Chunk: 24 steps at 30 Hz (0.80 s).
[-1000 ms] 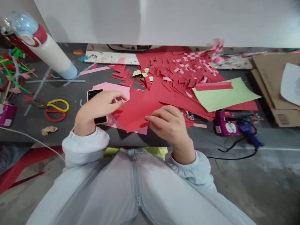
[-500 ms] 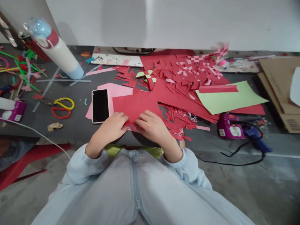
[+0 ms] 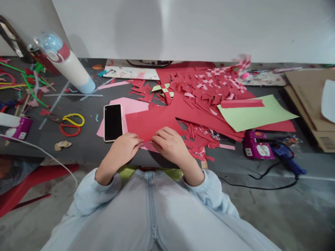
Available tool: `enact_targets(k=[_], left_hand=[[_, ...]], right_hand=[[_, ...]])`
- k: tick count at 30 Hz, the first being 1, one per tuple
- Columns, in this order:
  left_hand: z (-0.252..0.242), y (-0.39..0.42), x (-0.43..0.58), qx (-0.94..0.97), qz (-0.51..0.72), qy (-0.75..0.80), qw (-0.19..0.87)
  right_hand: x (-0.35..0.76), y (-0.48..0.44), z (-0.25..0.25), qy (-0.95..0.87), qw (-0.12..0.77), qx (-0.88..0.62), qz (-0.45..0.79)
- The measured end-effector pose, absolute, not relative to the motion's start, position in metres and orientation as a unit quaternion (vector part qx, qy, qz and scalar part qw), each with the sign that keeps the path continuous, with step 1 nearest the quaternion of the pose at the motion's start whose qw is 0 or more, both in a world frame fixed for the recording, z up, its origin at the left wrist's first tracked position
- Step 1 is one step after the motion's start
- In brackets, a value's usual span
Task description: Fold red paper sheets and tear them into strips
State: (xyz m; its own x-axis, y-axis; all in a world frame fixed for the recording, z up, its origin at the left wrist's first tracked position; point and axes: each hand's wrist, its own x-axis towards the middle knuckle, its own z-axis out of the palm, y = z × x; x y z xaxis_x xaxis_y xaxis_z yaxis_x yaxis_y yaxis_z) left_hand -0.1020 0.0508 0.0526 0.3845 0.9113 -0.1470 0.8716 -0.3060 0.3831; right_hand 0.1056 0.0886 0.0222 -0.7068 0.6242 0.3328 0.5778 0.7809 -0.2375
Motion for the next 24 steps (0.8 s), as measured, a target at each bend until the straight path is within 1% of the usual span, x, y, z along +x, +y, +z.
enact_targets(k=[7, 14, 21, 24], left_hand=[[0.05, 0.051, -0.103, 0.802, 0.051, 0.557, 0.209], [0.058, 0.059, -0.106, 0.806, 0.06, 0.547, 0.219], [0.08, 0.094, -0.124, 0.8, 0.02, 0.583, 0.145], [0.09, 0.116, -0.131, 0.788, -0.015, 0.605, 0.111]], right_hand=[[0.108, 0.09, 0.026, -0.929, 0.167, -0.326, 0.055], [0.11, 0.095, 0.03, -0.934, 0.113, -0.327, 0.093], [0.107, 0.104, 0.042, -0.925, 0.016, -0.33, 0.189], [0.103, 0.11, 0.048, -0.915, 0.007, -0.335, 0.223]])
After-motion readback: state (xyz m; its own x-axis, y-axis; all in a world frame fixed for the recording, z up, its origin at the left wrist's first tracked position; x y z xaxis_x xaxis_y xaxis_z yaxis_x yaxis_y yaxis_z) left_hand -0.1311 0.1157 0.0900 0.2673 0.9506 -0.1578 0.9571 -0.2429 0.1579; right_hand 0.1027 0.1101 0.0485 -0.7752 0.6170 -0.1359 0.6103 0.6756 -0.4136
